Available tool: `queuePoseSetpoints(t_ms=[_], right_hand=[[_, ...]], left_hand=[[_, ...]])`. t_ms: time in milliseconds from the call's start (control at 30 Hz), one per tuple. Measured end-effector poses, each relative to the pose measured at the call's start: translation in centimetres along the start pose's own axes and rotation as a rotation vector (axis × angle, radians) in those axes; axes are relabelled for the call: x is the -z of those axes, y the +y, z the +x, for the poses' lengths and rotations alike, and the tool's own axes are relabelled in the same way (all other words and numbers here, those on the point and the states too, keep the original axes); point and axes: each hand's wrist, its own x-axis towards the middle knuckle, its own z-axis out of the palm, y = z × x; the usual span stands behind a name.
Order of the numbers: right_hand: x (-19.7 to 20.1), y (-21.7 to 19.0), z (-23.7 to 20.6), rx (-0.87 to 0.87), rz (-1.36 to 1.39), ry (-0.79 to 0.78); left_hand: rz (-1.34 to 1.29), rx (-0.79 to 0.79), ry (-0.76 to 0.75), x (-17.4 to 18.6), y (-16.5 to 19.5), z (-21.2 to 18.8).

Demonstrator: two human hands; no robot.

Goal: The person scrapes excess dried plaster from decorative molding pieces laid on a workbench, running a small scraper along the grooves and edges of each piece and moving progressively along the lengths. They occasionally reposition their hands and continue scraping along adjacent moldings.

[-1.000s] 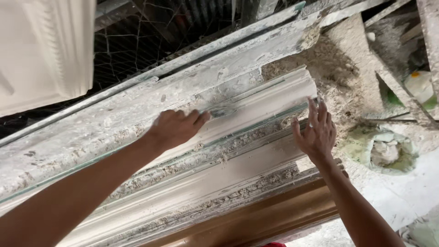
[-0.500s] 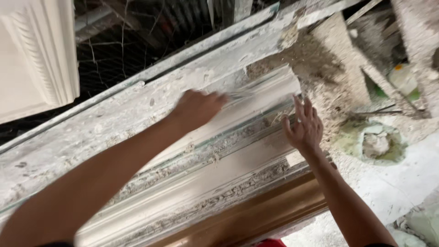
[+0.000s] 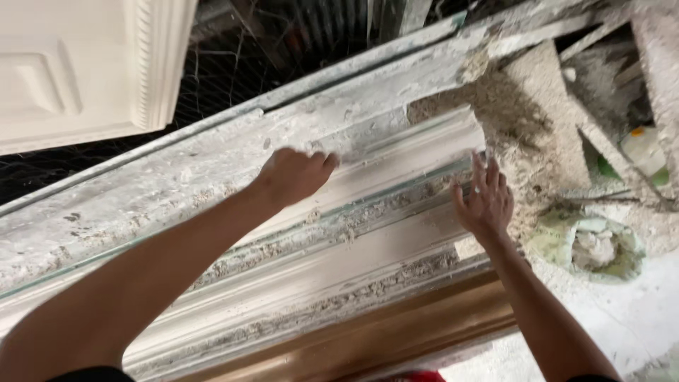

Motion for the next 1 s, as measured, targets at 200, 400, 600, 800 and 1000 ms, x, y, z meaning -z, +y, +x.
queuePoseSetpoints(t_ms=[200,400,600,800,1000], right_hand=[[-1.1,0.6,0.2,-0.01,-0.038,-0.012],[-0.5,0.1,0.2,-0.005,-0.036,0.016],[1.3,0.0,0.2,0.016,-0.045,-0.005],[0.8,-0.1,0.4,-0.002,0.002,0.014],[1.4,0.4,0.1,0.026,0.075,0.057]], left_hand=[[0.116,0.033,0.052,-1.9,-0.2,-6.2],[-0.257,0.046,0.07,1.4,4.6,9.6],[-0.386,0.106,0.146,6.3,5.8,11.6],[-0.167,0.003,0.047,4.6,2.8,5.3],[-0.143,0.015,0.399,11.7,10.7,22.0]])
